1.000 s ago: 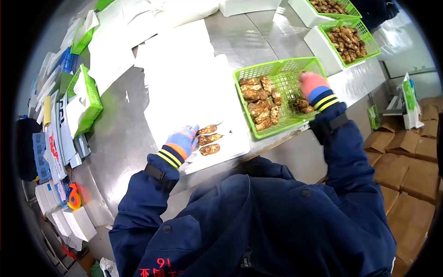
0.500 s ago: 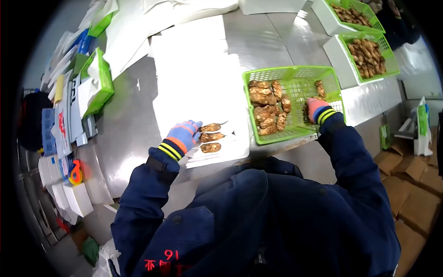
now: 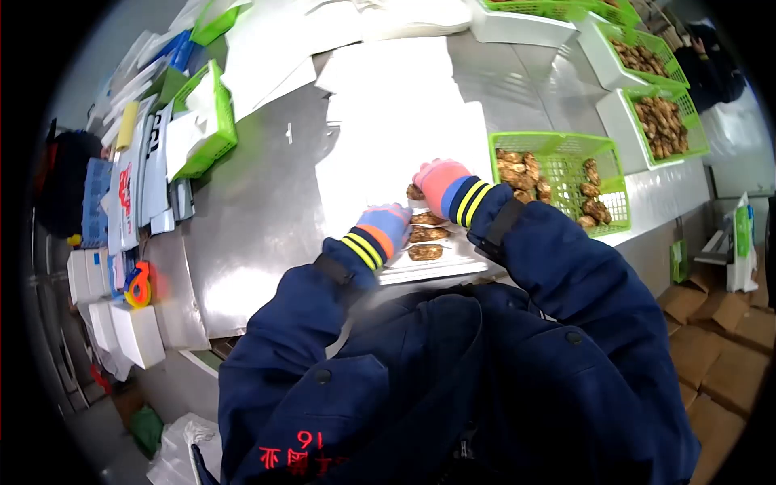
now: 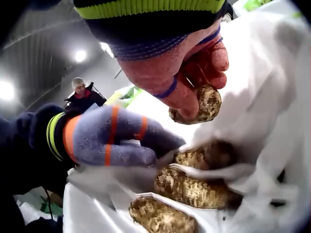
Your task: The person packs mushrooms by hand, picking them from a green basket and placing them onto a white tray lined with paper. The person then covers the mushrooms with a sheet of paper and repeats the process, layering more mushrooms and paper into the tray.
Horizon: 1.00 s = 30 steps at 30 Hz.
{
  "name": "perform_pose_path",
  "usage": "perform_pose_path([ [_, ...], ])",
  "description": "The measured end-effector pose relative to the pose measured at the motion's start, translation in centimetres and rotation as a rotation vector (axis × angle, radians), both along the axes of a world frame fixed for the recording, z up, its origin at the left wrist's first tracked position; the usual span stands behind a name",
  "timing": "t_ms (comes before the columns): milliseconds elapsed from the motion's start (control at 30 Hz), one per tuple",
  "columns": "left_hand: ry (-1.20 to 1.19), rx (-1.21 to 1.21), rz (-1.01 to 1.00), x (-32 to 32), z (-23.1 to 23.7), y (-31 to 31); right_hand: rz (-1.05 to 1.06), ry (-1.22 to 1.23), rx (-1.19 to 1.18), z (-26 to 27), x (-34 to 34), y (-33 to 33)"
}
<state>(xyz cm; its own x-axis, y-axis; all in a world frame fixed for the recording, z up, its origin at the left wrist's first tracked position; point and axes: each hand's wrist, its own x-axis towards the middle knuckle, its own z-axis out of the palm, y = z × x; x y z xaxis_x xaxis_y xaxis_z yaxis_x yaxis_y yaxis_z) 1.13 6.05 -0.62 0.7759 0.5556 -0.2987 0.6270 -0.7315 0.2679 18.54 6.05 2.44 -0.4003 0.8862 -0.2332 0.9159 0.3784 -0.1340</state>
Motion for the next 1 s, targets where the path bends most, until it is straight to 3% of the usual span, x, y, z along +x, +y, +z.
perform_pose_path([
  [33, -0.040, 0.008, 0.021, -0.1, -0.2, -0.1, -0.019, 0.040, 0.035, -0.6, -0.8, -0.2],
  [67, -0.078, 0.031, 0.014, -0.3, -0.9, -0.1, -0.044, 0.042, -0.092, -1.2, -1.1, -0.3],
  [167, 0.022, -0.020, 0.013, -0.2, -0.2, -0.2, 0.034, 0.024, -0.137, -2.6, -0.8, -0.5],
  [267, 0.042, -0.053, -0.010, -0.5, 2.0, 0.9, -0.005, 0.161, -0.165, -3.4, 0.7, -0.3],
  [300, 0.065, -0.002, -0.004, -0.8, 2.7, 1.6, -0.046, 0.133, -0.138, -3.1, 1.0, -0.2],
  [333, -0.061, 0.066, 0.016, -1.2, 2.7, 2.8, -0.084, 0.104, -0.110, -1.1, 0.9, 0.0],
  [367, -0.089, 0.103, 0.018, -1.3, 2.8, 4.1, -0.146, -0.081, -0.165, 1.0, 0.7, 0.4],
  [400, -0.116, 0.140, 0.016, -0.9, 3.3, 5.3, -0.174, -0.130, -0.044, -0.1, 1.4, 0.7],
  [467, -0.106, 0.185, -0.037, 0.3, 3.0, 7.2, -0.134, -0.213, -0.069, 1.9, 1.2, 1.5],
  [533, 0.137, 0.151, -0.081, 2.8, 1.4, 8.7, -0.197, -0.293, -0.075, 0.9, 0.5, 1.9],
  [633, 0.292, 0.045, -0.067, 4.5, 0.6, 8.4, -0.229, -0.309, -0.067, -2.2, 0.1, 2.0],
  [733, 0.228, 0.096, -0.132, 4.5, -0.7, 8.6, -0.236, -0.281, -0.163, -1.9, -0.1, 2.4],
  [867, 0.173, 0.022, -0.174, 4.8, -1.8, 9.3, -0.333, -0.238, -0.113, -3.5, -0.2, 2.9],
  [1000, 0.142, 0.017, -0.213, 4.3, -2.1, 9.3, -0.280, -0.215, -0.223, -2.1, 0.0, 3.0],
])
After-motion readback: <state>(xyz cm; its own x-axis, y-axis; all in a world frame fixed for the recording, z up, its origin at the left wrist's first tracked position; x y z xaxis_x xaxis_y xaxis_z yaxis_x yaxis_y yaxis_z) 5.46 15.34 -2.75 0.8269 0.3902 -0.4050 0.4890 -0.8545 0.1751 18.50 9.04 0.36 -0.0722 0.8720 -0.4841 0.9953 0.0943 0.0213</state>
